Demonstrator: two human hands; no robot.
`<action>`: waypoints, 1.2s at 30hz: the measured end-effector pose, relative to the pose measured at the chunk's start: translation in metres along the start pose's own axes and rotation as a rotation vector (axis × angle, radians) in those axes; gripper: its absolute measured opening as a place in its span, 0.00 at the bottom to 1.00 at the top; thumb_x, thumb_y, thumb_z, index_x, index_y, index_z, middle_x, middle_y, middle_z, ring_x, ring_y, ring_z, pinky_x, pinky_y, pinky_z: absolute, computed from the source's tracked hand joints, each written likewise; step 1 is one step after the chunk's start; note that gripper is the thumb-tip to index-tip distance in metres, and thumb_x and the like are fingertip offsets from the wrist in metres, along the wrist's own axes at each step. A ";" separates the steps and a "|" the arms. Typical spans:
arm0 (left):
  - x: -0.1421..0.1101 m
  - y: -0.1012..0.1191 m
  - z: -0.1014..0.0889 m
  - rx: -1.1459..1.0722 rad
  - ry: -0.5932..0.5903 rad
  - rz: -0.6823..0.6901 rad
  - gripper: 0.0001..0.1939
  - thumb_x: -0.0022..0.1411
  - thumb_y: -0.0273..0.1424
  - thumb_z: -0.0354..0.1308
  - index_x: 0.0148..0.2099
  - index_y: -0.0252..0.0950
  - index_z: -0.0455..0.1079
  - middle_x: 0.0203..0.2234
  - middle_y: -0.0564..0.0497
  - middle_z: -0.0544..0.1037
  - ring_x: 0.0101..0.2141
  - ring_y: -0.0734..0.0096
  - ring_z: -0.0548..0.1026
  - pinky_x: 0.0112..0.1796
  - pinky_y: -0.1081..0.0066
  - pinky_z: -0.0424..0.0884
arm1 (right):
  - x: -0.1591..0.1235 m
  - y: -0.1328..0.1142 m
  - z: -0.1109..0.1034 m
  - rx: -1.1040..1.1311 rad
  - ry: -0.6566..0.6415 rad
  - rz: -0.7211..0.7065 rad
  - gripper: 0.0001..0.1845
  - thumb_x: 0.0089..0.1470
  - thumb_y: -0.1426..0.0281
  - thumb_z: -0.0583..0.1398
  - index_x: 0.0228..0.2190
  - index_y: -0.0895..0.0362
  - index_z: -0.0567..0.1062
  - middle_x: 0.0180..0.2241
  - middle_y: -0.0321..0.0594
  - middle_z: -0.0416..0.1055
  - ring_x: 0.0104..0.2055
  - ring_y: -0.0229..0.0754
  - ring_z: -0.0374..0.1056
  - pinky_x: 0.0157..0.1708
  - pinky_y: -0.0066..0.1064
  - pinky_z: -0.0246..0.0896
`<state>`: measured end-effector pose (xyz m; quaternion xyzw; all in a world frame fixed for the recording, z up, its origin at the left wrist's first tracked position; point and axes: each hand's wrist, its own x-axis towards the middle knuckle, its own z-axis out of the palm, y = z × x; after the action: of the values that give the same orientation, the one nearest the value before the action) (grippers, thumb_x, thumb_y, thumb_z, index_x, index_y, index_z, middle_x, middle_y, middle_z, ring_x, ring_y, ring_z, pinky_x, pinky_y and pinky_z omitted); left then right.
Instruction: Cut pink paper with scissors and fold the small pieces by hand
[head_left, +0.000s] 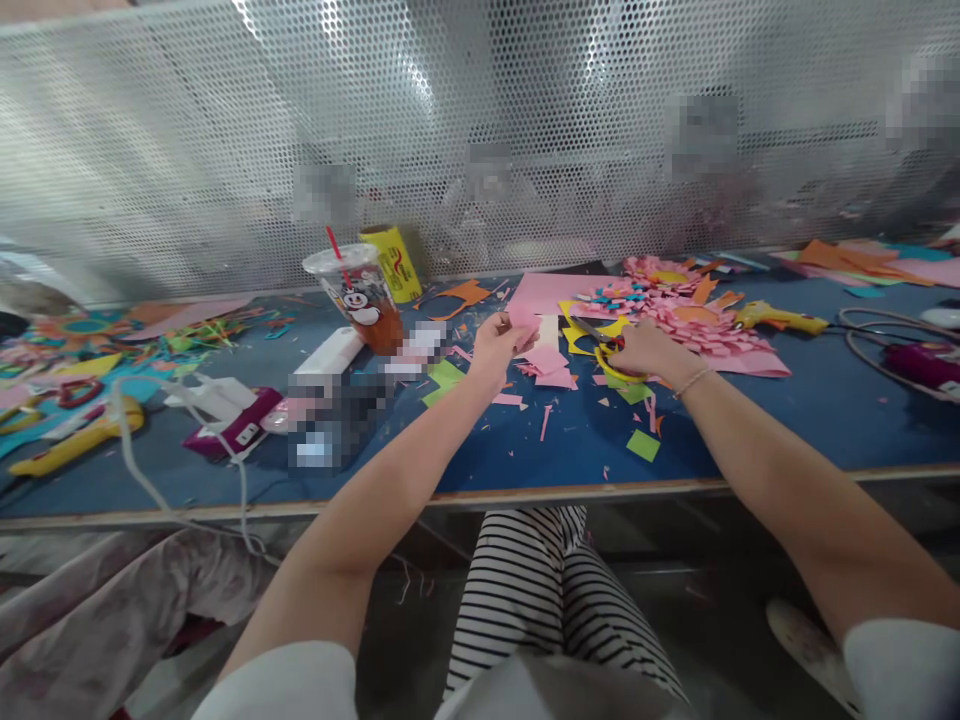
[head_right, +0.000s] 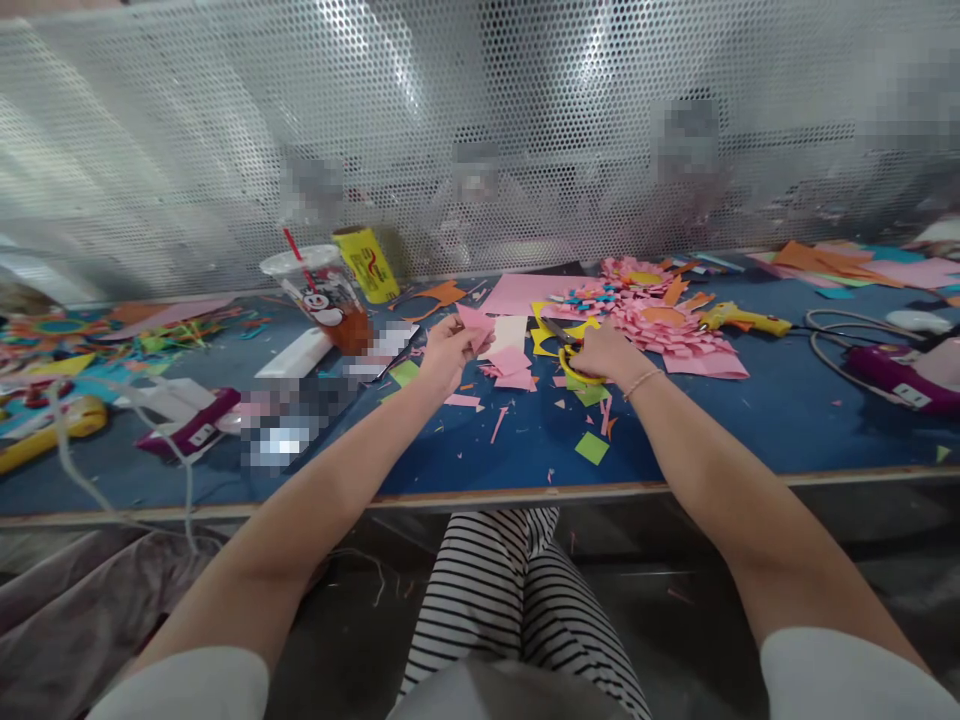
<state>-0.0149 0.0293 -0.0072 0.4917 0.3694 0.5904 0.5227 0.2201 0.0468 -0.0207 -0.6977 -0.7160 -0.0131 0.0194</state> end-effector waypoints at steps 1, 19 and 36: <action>0.000 0.000 0.000 0.001 0.003 -0.004 0.12 0.43 0.26 0.58 0.33 0.34 0.61 0.24 0.52 0.75 0.25 0.74 0.75 0.30 0.72 0.70 | -0.002 -0.002 -0.001 -0.002 0.000 -0.012 0.25 0.45 0.60 0.56 0.40 0.68 0.71 0.41 0.64 0.67 0.44 0.60 0.66 0.37 0.40 0.60; 0.000 0.005 0.003 0.085 -0.038 0.023 0.09 0.51 0.31 0.59 0.27 0.32 0.62 0.16 0.56 0.68 0.14 0.88 0.54 0.17 0.79 0.49 | -0.007 0.009 -0.007 0.107 -0.085 0.078 0.32 0.45 0.60 0.55 0.47 0.69 0.64 0.38 0.60 0.73 0.37 0.54 0.70 0.28 0.34 0.58; -0.005 0.010 0.006 -0.033 -0.020 0.028 0.08 0.51 0.26 0.56 0.23 0.32 0.61 0.14 0.57 0.65 0.13 0.88 0.54 0.16 0.79 0.47 | -0.043 -0.024 -0.031 1.073 -0.073 -0.431 0.18 0.48 0.59 0.57 0.40 0.53 0.68 0.35 0.39 0.68 0.34 0.38 0.64 0.32 0.28 0.61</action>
<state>-0.0114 0.0225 0.0028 0.4940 0.3474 0.5988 0.5260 0.1975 0.0020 0.0086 -0.4287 -0.7485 0.3723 0.3426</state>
